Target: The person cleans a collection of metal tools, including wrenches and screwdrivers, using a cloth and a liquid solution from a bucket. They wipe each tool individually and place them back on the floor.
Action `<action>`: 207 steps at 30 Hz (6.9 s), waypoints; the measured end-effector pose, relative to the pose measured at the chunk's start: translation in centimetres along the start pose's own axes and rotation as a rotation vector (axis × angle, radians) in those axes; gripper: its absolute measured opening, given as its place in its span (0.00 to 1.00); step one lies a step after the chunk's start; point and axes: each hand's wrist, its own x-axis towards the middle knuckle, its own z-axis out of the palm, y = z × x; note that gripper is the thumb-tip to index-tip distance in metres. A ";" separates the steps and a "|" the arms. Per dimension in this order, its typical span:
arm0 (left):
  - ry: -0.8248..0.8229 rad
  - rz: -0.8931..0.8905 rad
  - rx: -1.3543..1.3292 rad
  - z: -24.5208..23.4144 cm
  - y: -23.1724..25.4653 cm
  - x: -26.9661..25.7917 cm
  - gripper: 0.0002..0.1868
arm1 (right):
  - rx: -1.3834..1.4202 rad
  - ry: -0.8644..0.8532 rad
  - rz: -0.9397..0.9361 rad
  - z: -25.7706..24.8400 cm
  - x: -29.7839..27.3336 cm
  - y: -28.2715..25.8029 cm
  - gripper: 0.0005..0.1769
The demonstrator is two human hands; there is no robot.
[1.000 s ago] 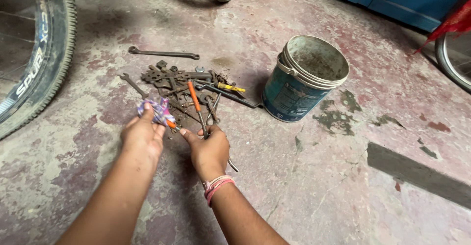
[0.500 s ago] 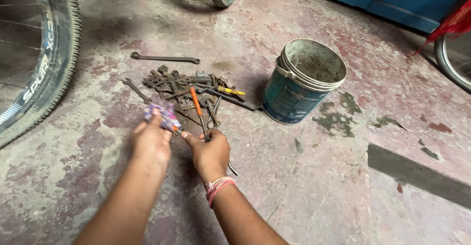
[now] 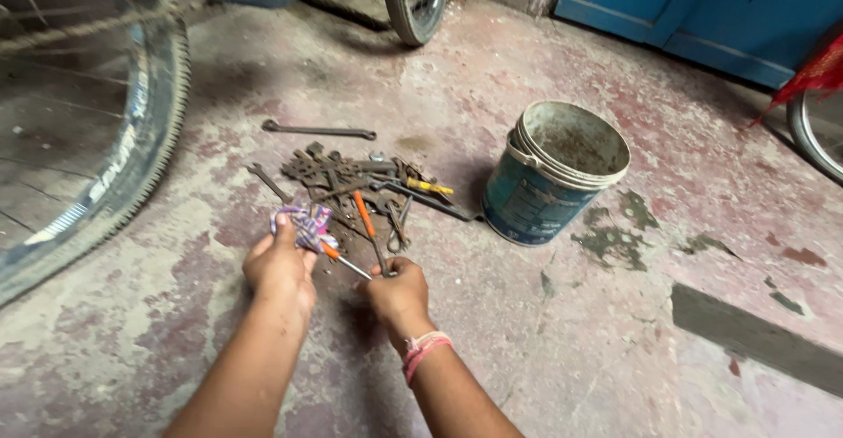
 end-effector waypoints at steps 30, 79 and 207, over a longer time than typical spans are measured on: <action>-0.167 -0.135 0.403 0.9 -3.6 -4.7 0.11 | 0.514 -0.331 -0.001 -1.6 -1.5 -2.1 0.05; -0.020 -0.111 0.222 1.3 -2.7 -2.4 0.10 | -0.143 0.009 -0.386 -3.8 -4.4 -3.9 0.10; -0.354 0.022 0.513 2.1 -4.5 -5.7 0.12 | 0.355 -0.127 -0.285 -2.4 2.3 3.3 0.03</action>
